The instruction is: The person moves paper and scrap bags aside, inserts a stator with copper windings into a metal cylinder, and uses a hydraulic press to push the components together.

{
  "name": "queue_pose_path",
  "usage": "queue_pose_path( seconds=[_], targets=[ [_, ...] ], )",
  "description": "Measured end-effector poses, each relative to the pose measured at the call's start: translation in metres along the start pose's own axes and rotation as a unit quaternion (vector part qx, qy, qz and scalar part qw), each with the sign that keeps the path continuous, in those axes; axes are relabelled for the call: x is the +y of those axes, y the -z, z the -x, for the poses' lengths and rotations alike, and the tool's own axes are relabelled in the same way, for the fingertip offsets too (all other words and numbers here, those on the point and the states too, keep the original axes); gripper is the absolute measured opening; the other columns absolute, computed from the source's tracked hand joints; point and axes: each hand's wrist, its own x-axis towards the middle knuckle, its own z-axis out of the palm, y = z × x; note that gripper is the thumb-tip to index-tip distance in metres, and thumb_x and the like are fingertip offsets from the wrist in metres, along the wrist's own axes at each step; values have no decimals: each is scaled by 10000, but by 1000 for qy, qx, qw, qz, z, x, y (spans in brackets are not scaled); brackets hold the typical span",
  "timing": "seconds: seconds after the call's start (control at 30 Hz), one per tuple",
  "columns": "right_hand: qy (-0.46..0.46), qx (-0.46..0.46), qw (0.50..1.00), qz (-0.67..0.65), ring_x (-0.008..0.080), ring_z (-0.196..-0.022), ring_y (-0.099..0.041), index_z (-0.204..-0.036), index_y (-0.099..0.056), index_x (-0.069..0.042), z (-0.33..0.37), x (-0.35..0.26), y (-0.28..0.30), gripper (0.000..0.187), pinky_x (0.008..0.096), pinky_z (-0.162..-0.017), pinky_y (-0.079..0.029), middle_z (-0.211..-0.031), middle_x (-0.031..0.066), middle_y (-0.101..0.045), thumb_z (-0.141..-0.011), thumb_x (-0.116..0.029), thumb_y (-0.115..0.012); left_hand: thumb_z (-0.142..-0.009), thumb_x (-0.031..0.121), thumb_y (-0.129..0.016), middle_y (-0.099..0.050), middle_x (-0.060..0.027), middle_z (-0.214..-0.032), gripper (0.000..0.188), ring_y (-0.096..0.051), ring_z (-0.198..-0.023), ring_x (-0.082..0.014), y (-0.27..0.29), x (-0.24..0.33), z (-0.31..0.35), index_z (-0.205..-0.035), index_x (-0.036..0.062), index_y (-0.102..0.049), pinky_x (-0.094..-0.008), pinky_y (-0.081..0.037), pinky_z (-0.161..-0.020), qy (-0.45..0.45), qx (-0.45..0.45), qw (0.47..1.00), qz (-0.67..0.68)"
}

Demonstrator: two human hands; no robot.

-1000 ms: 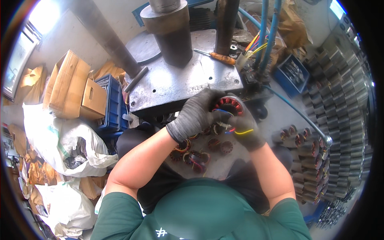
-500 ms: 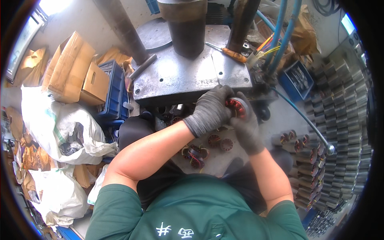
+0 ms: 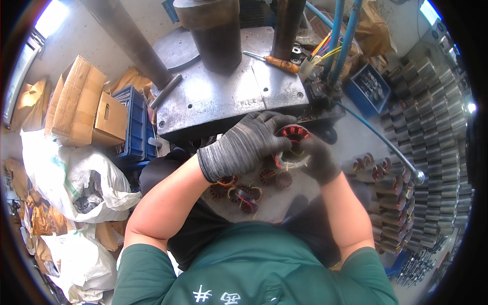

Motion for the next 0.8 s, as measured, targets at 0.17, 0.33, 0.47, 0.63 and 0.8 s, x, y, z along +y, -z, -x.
queue_pose_path(
  seconds=[0.17,0.33,0.47,0.63,0.8],
  targets=[
    [-13,78,996,38,244,-1301,-594,-1554,-380,-20,-8,3,6,961,406,-1140,-465,-1428,157,-585,-853,-527,-799,-719,117,-884,-577,-186,-1382,464,-634,-1211,-378,0,15,-2,-1153,116,-719,-431,-556,-998,259,-11,928,267],
    [175,56,926,331,249,-1371,-536,-1639,-282,-159,-4,12,-2,1299,413,-1163,-440,-1490,149,-537,-588,-254,-1041,-734,178,-907,-583,-171,-1282,420,-652,-1162,-356,-12,14,11,-1101,103,-716,-417,-566,-972,181,41,978,98],
    [179,69,923,333,241,-1298,-594,-1581,-397,-114,-2,19,3,1198,381,-1092,-498,-1463,140,-563,-594,-346,-1034,-711,215,-937,-564,-160,-1251,436,-644,-1154,-346,-15,16,10,-1069,109,-712,-417,-562,-973,210,31,967,139],
    [198,97,884,412,228,-1188,-643,-1485,-480,-54,2,10,-2,993,370,-1015,-530,-1352,144,-621,-704,-408,-979,-687,191,-945,-551,-157,-1220,449,-632,-1138,-335,-21,29,9,-1061,107,-711,-416,-556,-968,241,47,951,189],
    [222,127,872,417,225,-1104,-673,-1393,-543,-19,3,11,-8,747,365,-962,-546,-1274,147,-647,-813,-332,-895,-673,180,-938,-539,-157,-1187,474,-626,-1079,-323,-25,35,6,-1086,106,-718,-418,-558,-938,242,65,951,179]
  ],
)
